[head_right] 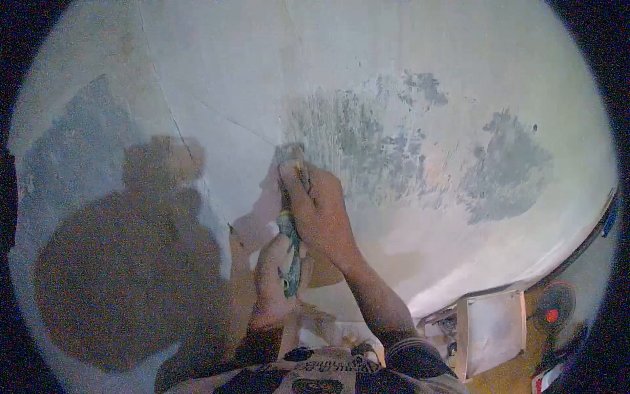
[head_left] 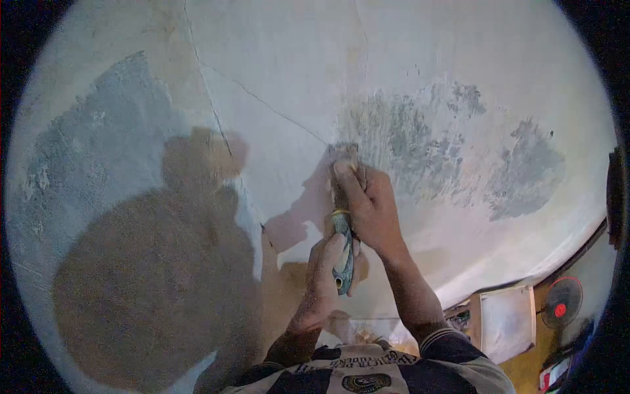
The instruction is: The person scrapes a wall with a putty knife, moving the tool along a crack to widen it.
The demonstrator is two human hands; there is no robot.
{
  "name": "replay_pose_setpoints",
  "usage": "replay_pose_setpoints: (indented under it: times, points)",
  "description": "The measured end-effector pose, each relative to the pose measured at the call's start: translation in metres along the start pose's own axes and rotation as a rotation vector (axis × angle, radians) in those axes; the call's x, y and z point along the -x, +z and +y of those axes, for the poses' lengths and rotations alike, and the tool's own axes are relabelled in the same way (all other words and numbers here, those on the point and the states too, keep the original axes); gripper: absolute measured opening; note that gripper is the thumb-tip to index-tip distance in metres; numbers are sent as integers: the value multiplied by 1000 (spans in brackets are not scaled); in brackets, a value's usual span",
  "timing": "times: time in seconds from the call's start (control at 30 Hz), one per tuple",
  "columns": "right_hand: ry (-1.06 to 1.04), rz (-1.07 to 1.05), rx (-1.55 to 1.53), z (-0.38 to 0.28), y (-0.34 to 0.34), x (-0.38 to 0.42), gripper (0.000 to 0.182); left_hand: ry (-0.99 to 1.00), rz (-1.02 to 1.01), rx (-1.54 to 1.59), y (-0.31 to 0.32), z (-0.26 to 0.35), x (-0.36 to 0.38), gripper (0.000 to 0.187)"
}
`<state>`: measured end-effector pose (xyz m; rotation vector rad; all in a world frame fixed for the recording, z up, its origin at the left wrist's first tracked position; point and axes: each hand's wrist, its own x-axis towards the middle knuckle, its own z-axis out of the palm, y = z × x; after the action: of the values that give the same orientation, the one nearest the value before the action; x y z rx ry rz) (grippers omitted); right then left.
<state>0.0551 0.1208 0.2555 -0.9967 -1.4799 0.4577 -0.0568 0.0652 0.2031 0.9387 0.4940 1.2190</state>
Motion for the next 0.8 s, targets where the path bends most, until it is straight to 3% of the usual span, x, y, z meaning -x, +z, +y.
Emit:
replay_pose_setpoints:
  times: [0.2, 0.33, 0.43, 0.63, 0.67, 0.8]
  points:
    - [51, -27, -46, 2, -1, 3, 39, -20, 36, -96, -1, -1, 2, 38]
    - [-59, 30, 2, -18, 3, -7, 41, 69, 99, -163, 11, 22, -3, 39]
    - [-23, -13, -26, -20, -1, -6, 43, -18, 12, -18, 8, 11, 7, 39]
    - [84, -100, -83, -3, -3, -3, 42, 39, -123, -32, 6, 16, 8, 39]
    - [83, -84, -65, -2, -3, 0, 42, 25, -73, -70, 5, 11, 8, 39]
    - [-70, 37, 57, 2, 5, -6, 47, 116, 16, -171, -8, 2, -10, 37]
